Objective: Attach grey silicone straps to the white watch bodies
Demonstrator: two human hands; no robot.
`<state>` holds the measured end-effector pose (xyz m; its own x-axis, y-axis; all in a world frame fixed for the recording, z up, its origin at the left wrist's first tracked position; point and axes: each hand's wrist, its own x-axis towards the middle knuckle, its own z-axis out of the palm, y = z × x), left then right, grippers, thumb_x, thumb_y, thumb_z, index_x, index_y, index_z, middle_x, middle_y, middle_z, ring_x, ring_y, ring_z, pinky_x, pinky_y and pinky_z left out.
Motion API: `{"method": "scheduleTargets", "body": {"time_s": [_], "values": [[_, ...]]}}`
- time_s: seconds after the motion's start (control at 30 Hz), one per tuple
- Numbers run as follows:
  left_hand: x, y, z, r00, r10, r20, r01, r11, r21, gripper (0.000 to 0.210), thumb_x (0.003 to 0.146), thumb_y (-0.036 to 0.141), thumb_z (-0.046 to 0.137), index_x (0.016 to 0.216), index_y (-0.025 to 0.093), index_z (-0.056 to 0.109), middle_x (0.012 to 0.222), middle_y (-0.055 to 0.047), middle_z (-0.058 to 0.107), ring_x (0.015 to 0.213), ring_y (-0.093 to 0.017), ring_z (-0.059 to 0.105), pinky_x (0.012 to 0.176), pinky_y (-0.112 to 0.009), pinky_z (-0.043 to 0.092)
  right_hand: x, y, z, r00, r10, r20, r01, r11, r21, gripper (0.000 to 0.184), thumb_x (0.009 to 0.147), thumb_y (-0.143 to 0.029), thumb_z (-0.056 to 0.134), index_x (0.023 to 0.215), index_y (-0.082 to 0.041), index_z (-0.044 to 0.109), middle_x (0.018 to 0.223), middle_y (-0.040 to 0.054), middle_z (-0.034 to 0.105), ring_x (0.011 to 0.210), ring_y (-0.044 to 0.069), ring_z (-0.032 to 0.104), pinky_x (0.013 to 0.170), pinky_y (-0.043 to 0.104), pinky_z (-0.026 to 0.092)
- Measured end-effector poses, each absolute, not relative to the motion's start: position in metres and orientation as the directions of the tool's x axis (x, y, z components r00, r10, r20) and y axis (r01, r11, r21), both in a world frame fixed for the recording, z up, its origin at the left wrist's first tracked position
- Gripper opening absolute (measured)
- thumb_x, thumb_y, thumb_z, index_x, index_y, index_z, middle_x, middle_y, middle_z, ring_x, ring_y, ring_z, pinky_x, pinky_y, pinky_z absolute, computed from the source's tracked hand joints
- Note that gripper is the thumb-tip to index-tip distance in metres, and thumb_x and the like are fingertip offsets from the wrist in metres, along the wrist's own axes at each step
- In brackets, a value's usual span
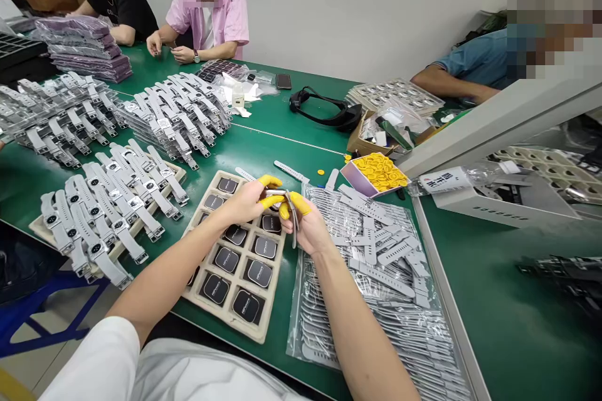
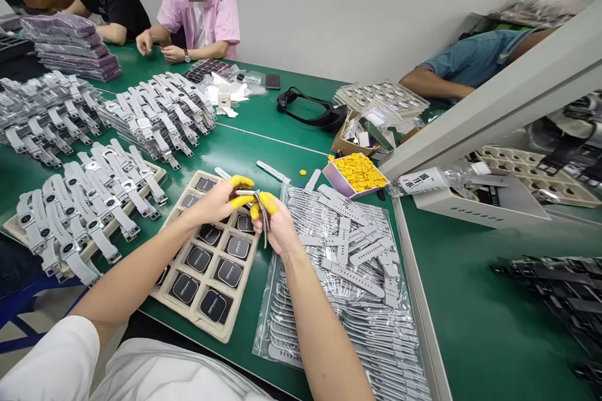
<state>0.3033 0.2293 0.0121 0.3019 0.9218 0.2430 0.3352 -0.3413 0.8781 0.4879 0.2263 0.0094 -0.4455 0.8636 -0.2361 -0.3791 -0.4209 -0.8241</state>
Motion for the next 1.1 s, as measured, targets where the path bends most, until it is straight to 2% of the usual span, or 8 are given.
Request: {"method": "scheduleTargets", "body": {"time_s": [0.17, 0.37, 0.47, 0.53, 0.67, 0.73, 0.87, 1.1], "values": [[0.31, 0.233, 0.014, 0.107, 0.975, 0.194, -0.102, -0.183, 0.978, 0.042, 0.083, 0.051, 0.081, 0.099, 0.017, 0.063, 0.101, -0.007, 0.075, 0.093, -0.021, 0.073, 0.085, -0.035, 0.058, 0.492, 0.225, 0.008, -0.541, 0.791, -0.287, -0.207, -0.456, -0.866, 0.05, 0.082, -0.068, 0.076, 0.086, -0.021, 0.059, 0.055, -0.0083, 0.046, 0.039, 0.005, 0.029, 0.036, 0.018, 0.025], [0.282, 0.246, 0.023, -0.334, 0.942, 0.02, -0.416, -0.166, 0.894, 0.05, 0.084, 0.053, 0.08, 0.103, 0.023, 0.045, 0.116, -0.007, 0.077, 0.073, -0.018, 0.078, 0.061, -0.026, 0.06, 0.505, 0.233, 0.011, -0.591, 0.712, -0.379, -0.011, -0.477, -0.879, 0.052, 0.08, -0.067, 0.077, 0.086, -0.017, 0.063, 0.058, -0.0082, 0.047, 0.04, 0.002, 0.025, 0.037, 0.017, 0.02], [0.286, 0.246, 0.017, -0.265, 0.964, -0.031, -0.315, -0.056, 0.947, 0.04, 0.091, 0.044, 0.072, 0.116, 0.02, 0.051, 0.12, -0.012, 0.076, 0.066, -0.017, 0.076, 0.053, -0.025, 0.057, 0.501, 0.234, 0.011, -0.48, 0.839, -0.258, -0.136, -0.362, -0.922, 0.049, 0.075, -0.061, 0.084, 0.082, -0.021, 0.056, 0.062, -0.0065, 0.056, 0.04, 0.004, 0.036, 0.038, 0.018, 0.031], [0.298, 0.241, 0.01, -0.097, 0.995, 0.011, -0.137, -0.024, 0.99, 0.036, 0.095, 0.035, 0.065, 0.126, 0.018, 0.057, 0.122, -0.014, 0.076, 0.077, -0.021, 0.078, 0.062, -0.031, 0.062, 0.495, 0.231, 0.01, -0.442, 0.879, -0.181, -0.206, -0.295, -0.933, 0.046, 0.077, -0.058, 0.083, 0.085, -0.022, 0.056, 0.065, -0.0058, 0.06, 0.042, 0.006, 0.042, 0.04, 0.02, 0.037], [0.314, 0.231, -0.003, 0.214, 0.929, 0.301, 0.302, -0.356, 0.884, 0.041, 0.092, 0.011, 0.053, 0.129, 0.019, 0.068, 0.131, -0.012, 0.073, 0.125, -0.026, 0.068, 0.111, -0.046, 0.055, 0.487, 0.224, 0.009, -0.485, 0.858, -0.168, -0.221, -0.306, -0.926, 0.041, 0.081, -0.055, 0.08, 0.086, -0.021, 0.058, 0.059, -0.0059, 0.058, 0.041, 0.007, 0.042, 0.039, 0.02, 0.036], [0.313, 0.229, -0.006, 0.314, 0.871, 0.378, 0.413, -0.483, 0.772, 0.054, 0.087, 0.003, 0.048, 0.134, 0.021, 0.068, 0.137, -0.01, 0.07, 0.133, -0.026, 0.063, 0.117, -0.047, 0.05, 0.488, 0.223, 0.009, -0.491, 0.851, -0.186, -0.213, -0.324, -0.922, 0.04, 0.08, -0.053, 0.081, 0.084, -0.021, 0.058, 0.057, -0.0062, 0.057, 0.04, 0.007, 0.039, 0.038, 0.02, 0.034], [0.306, 0.229, -0.007, 0.392, 0.827, 0.402, 0.486, -0.558, 0.673, 0.069, 0.082, -0.003, 0.043, 0.144, 0.022, 0.061, 0.141, -0.01, 0.066, 0.133, -0.024, 0.062, 0.115, -0.046, 0.052, 0.492, 0.225, 0.01, -0.533, 0.822, -0.201, -0.193, -0.35, -0.917, 0.036, 0.081, -0.049, 0.08, 0.08, -0.02, 0.06, 0.053, -0.0061, 0.055, 0.038, 0.006, 0.035, 0.037, 0.02, 0.031], [0.307, 0.229, -0.001, 0.434, 0.807, 0.402, 0.512, -0.587, 0.627, 0.061, 0.089, 0.002, 0.043, 0.144, 0.022, 0.061, 0.136, -0.01, 0.067, 0.128, -0.024, 0.064, 0.112, -0.044, 0.054, 0.493, 0.223, 0.01, -0.556, 0.813, -0.171, -0.23, -0.349, -0.909, 0.033, 0.083, -0.048, 0.079, 0.08, -0.02, 0.062, 0.05, -0.0071, 0.051, 0.039, 0.007, 0.033, 0.037, 0.02, 0.03]]}}
